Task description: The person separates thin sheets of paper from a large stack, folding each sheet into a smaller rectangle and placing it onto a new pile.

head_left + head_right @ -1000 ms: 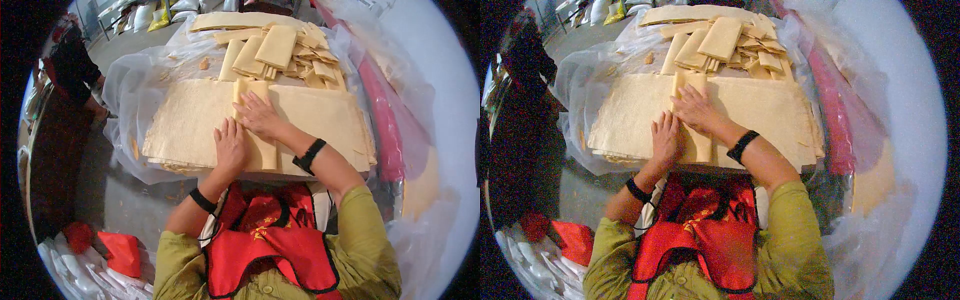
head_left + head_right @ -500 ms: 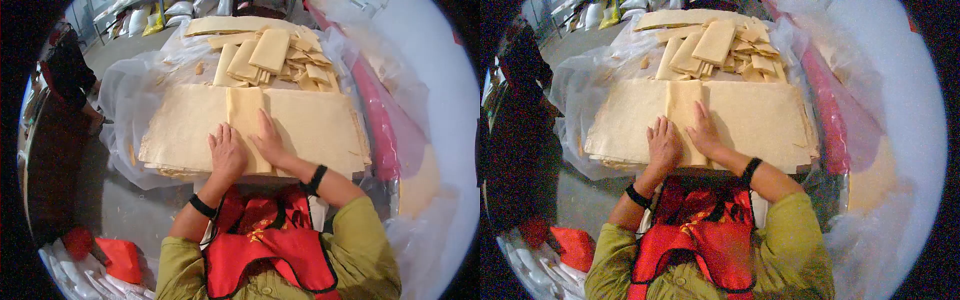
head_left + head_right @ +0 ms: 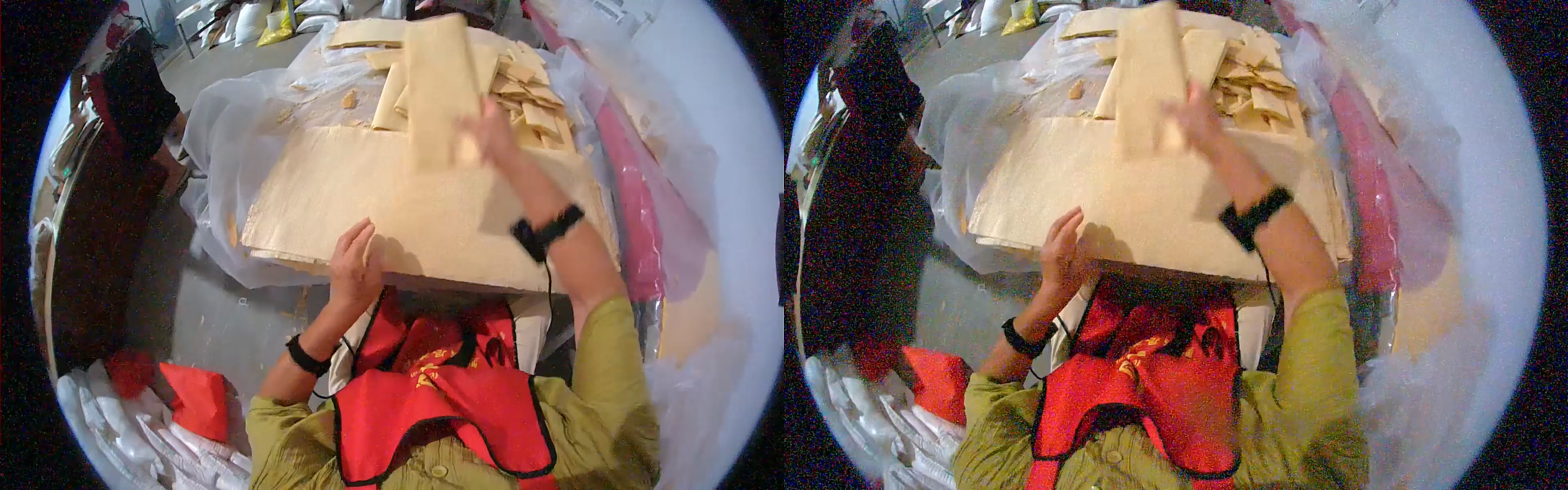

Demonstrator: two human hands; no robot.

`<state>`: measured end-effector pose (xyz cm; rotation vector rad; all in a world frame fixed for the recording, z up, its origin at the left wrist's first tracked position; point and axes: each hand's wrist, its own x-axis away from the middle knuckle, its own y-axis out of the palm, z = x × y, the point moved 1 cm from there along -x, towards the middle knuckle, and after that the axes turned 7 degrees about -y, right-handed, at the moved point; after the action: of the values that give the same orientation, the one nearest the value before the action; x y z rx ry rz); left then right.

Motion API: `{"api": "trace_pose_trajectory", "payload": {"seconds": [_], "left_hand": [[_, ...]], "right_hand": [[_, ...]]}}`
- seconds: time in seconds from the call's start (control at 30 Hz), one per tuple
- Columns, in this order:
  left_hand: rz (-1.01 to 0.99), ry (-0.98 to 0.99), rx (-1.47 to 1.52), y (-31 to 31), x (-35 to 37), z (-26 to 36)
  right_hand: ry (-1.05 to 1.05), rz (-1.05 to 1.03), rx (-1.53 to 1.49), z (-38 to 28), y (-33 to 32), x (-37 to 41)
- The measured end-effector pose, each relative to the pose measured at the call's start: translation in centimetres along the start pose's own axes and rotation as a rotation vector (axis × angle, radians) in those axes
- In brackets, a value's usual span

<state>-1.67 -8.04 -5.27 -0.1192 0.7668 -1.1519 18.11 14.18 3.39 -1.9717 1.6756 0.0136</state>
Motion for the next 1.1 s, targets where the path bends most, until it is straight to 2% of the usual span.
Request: {"api": "trace_pose_trajectory", "payload": {"seconds": [0.07,0.13,0.17,0.23,0.3,0.37,0.4,0.47,0.53,0.67,0.77,0.87,0.97,1.1], "left_hand": [[-0.017,-0.058,0.022,-1.8,1.2,0.4],[-0.044,-0.186,0.114,-3.3,2.5,0.4],[-0.023,-0.187,0.04,-3.9,3.0,0.1],[0.001,-0.414,0.228,-4.3,4.4,-1.8],[0.09,-0.609,0.419,-4.8,4.9,-2.4],[0.22,-0.709,0.568,-6.0,4.2,-2.2],[0.285,-0.751,0.644,-6.5,3.8,-2.3],[0.317,-0.779,0.723,-8.0,3.3,-3.4],[0.376,-0.805,0.845,-9.1,2.4,-4.5],[0.386,-0.885,0.837,-10.1,1.7,-4.5],[0.378,-0.959,0.963,-10.2,2.5,-5.6],[0.412,-0.947,1.03,-10.3,2.3,-5.6],[0.323,-0.946,1.129,-10.6,1.4,-6.6],[0.281,-0.97,1.049,-9.5,-1.3,-6.3]], "right_hand": [[0.157,0.113,-0.437,-0.8,-1.9,-3.5],[0.112,0.112,-0.109,0.6,-3.2,-2.5],[0.082,0.101,0.053,1.4,-3.3,-1.9],[-0.033,-0.099,0.411,0.9,-2.4,3.4],[-0.223,-0.128,0.382,5.5,-1.2,8.5],[-0.241,-0.268,0.556,2.8,-0.2,13.0],[-0.337,-0.285,0.61,2.6,0.1,14.5],[-0.536,-0.303,0.719,2.5,0.4,16.2],[-0.496,-0.32,0.732,2.3,0.6,16.6],[-0.482,-0.314,0.754,2.8,0.5,16.8],[-0.485,-0.299,0.758,2.6,0.7,16.9],[-0.485,-0.284,0.762,2.9,0.8,17.0],[-0.497,-0.285,0.765,2.7,0.9,17.0],[-0.481,-0.295,0.769,2.4,0.7,16.9]]}}
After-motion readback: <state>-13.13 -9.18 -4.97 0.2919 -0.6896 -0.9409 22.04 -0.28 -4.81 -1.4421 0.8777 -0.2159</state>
